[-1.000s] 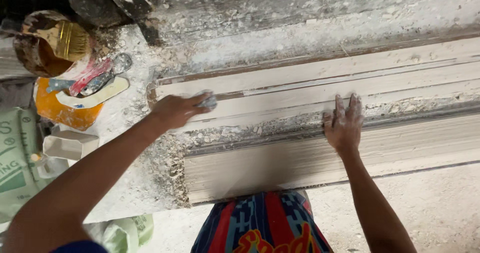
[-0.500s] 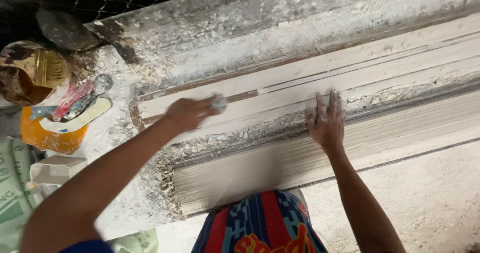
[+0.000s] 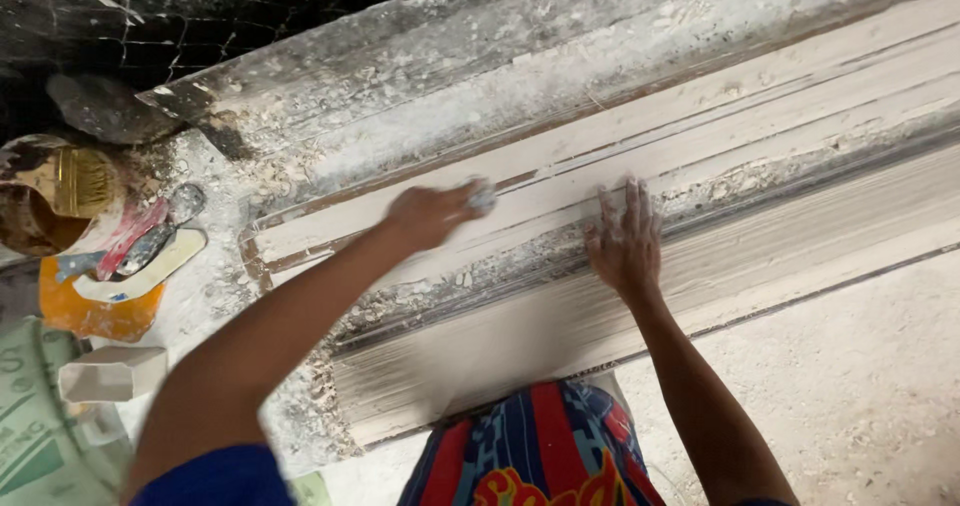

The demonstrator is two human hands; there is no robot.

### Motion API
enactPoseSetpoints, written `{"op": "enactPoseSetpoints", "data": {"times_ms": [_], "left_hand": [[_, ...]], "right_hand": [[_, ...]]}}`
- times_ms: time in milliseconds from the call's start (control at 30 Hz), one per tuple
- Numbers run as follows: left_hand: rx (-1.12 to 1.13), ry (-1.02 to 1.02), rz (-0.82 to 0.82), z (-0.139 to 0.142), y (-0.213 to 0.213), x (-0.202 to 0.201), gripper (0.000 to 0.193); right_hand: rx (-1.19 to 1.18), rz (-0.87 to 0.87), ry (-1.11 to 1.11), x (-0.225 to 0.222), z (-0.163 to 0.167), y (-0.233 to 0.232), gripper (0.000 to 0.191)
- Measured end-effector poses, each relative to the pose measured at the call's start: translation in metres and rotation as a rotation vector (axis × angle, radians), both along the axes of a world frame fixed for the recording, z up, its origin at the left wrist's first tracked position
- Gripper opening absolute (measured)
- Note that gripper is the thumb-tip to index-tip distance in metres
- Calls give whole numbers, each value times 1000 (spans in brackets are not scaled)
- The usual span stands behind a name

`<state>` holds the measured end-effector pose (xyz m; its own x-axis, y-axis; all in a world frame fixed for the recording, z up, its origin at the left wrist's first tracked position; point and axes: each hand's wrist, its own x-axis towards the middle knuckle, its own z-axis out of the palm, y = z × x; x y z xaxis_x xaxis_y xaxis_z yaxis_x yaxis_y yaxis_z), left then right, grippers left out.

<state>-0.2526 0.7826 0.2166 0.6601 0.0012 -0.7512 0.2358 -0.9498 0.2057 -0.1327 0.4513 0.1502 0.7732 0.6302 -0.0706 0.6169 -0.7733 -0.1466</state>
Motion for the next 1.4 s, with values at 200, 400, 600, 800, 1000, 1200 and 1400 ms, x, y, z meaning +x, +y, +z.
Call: {"op": "enactPoseSetpoints", "data": {"times_ms": [200, 400, 600, 800, 1000, 1200, 1400], "left_hand": [[-79, -425, -72, -13, -1, -5, 60], [-21, -393, -167, -52, -112, 137, 40], [-67, -544, -168, -21, -65, 51, 84], [66, -191, -45, -16, -97, 95, 68], [63, -226, 24, -17, -152, 177, 38], [132, -275, -152, 15, -96, 94, 63], [-10, -272, -77, -30, -178, 222, 49]], "right_hand": [[-33, 33, 39, 6, -8, -1, 70], [129, 114, 35, 6, -16, -11, 64], [548, 373, 57, 121, -13, -125, 45], [72, 109, -78, 242, -10, -211, 60], [58, 81, -71, 248, -19, -220, 56], [123, 21, -54, 246, -14, -216, 62], [119, 33, -130, 244, -13, -216, 60]]}}
